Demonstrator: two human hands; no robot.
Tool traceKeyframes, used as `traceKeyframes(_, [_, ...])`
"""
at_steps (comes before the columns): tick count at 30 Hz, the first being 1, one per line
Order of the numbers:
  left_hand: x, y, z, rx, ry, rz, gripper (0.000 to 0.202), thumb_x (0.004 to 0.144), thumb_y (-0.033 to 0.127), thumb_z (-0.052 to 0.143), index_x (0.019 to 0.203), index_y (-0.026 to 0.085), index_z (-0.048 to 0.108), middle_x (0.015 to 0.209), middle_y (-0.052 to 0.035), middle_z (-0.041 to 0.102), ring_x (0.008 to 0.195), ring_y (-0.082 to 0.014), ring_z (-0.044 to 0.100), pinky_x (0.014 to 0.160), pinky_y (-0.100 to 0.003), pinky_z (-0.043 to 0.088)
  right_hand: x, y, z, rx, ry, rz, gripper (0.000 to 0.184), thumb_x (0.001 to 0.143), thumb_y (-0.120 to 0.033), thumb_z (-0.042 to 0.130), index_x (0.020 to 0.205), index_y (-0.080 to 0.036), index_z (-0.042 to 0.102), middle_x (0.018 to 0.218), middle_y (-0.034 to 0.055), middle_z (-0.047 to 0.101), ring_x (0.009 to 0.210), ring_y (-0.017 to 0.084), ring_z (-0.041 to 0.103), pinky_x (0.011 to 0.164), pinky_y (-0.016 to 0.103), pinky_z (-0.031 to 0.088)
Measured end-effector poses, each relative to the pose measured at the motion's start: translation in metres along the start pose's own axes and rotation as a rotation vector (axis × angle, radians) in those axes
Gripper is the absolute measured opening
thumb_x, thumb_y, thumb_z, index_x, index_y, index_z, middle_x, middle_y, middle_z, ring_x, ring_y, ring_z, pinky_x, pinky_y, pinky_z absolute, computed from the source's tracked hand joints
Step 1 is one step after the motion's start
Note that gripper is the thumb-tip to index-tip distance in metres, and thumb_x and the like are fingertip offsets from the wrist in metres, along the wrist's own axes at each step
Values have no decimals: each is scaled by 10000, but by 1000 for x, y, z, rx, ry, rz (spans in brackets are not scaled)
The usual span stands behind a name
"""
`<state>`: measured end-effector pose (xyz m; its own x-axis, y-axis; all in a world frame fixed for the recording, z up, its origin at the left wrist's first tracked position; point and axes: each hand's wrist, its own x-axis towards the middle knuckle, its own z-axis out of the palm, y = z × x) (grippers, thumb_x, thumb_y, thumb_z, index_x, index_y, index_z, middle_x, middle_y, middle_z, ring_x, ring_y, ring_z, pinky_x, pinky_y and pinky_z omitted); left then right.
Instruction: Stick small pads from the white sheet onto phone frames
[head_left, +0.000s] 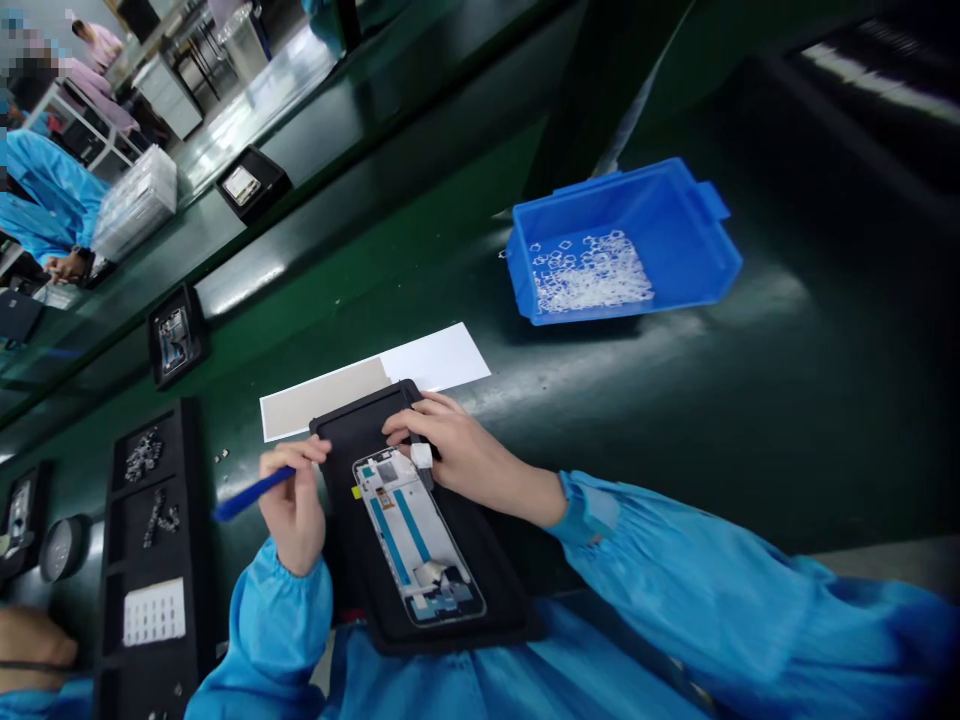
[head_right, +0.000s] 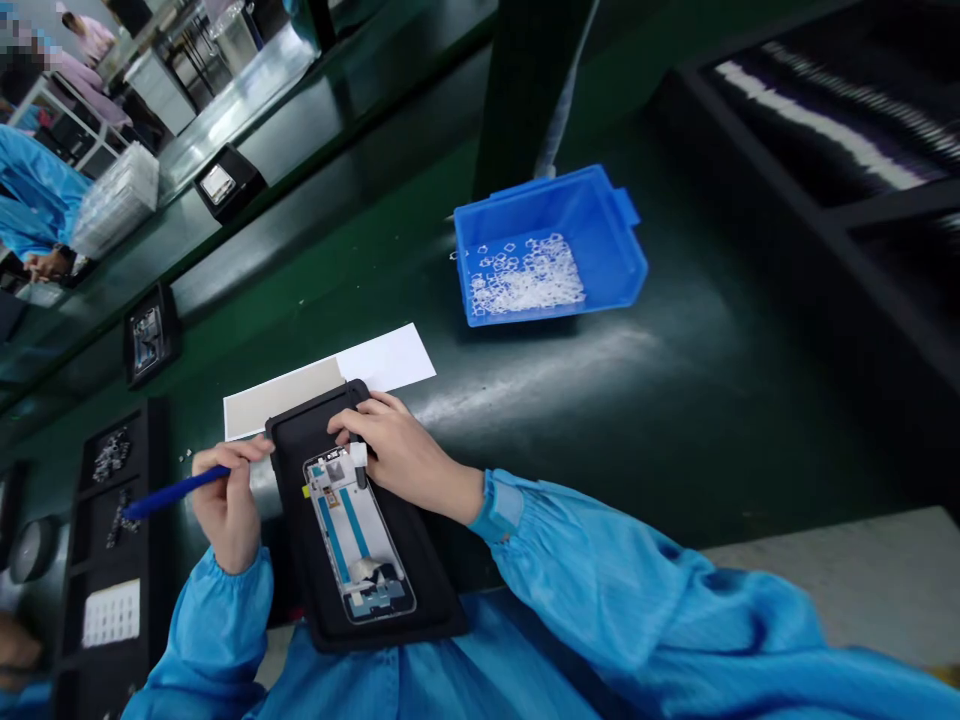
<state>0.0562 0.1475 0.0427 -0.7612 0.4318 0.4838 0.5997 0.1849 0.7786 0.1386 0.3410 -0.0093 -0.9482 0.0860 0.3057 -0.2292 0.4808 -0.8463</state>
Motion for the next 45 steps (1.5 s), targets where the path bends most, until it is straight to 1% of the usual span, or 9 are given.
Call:
traceKeyframes(6, [-18, 0, -3, 680, -508, 343, 311, 870, 87, 505, 1104, 218, 662, 773, -10, 544, 639, -141, 528, 564, -254, 431, -1, -3, -4, 50, 170, -27, 239, 960, -112, 418, 1095, -228, 577, 970, 16, 728, 937, 186, 671, 1084, 459, 359])
traceKeyframes(9, [-24, -4, 2, 849, -575, 400, 381, 852, 78, 536, 1185, 230, 643, 783, -6, 546, 613, -151, 514, 546, -278, 423, -2, -6, -9, 114, 325, 76, 251, 1017, -253, 421, 1200, -226, 591, 862, 20, 707, 868, 199, 671, 915, 382, 484])
traceKeyframes(14, [-17, 1, 6, 919, -663, 364, 437, 812, 48, 584, 1205, 235, 627, 782, 6, 559, 605, -162, 530, 548, -297, 445, 2, 1, -11, 203, 481, 253, 346, 1018, -458, 422, 1159, -227, 637, 968, 63, 661, 846, 196, 647, 766, 335, 529])
traceKeyframes(17, [-10, 7, 7, 938, -723, 357, 397, 803, 51, 606, 1158, 226, 646, 790, 6, 584, 602, -161, 573, 531, -302, 449, 6, 7, -13, 316, 548, 325, 345, 987, -528, 464, 1083, -223, 593, 736, 9, 603, 755, 187, 645, 714, 319, 542])
traceKeyframes(23, [-1, 7, 4, 897, -802, 281, 394, 833, 76, 589, 1174, 266, 648, 835, 22, 635, 555, -147, 609, 483, -292, 436, 20, 15, -22, 354, 546, 384, 364, 874, -573, 610, 933, -214, 584, 776, 15, 623, 665, 163, 631, 669, 306, 558])
traceKeyframes(29, [33, -13, 22, 869, -587, 171, 382, 968, 307, 523, 1343, 234, 541, 1140, -36, 674, 729, -169, 692, 544, -281, 496, 51, 35, -20, 241, 512, 392, 461, 825, -641, 584, 907, -190, 631, 771, 33, 648, 636, 176, 627, 592, 298, 533])
traceKeyframes(34, [54, -13, 43, 905, -767, 44, 255, 986, 391, 491, 1092, 253, 676, 1054, -17, 693, 790, -202, 707, 569, -291, 523, 63, 41, -20, 183, 531, 376, 436, 835, -601, 573, 925, -181, 650, 853, 66, 685, 669, 197, 641, 576, 306, 530])
traceKeyframes(40, [53, -13, 51, 926, -765, 125, 419, 890, 391, 654, 1294, 299, 593, 1363, -95, 584, 822, -249, 727, 631, -358, 589, 59, 36, -20, 200, 469, 400, 414, 802, -613, 618, 803, -199, 617, 658, 51, 679, 614, 239, 679, 554, 324, 542])
traceKeyframes(45, [52, -19, 54, 951, -760, 175, 353, 920, 439, 589, 1251, 321, 624, 1364, -99, 591, 755, -260, 730, 565, -373, 582, 62, 34, -22, 208, 456, 460, 322, 765, -524, 656, 794, -228, 534, 683, 36, 704, 586, 240, 696, 532, 320, 554])
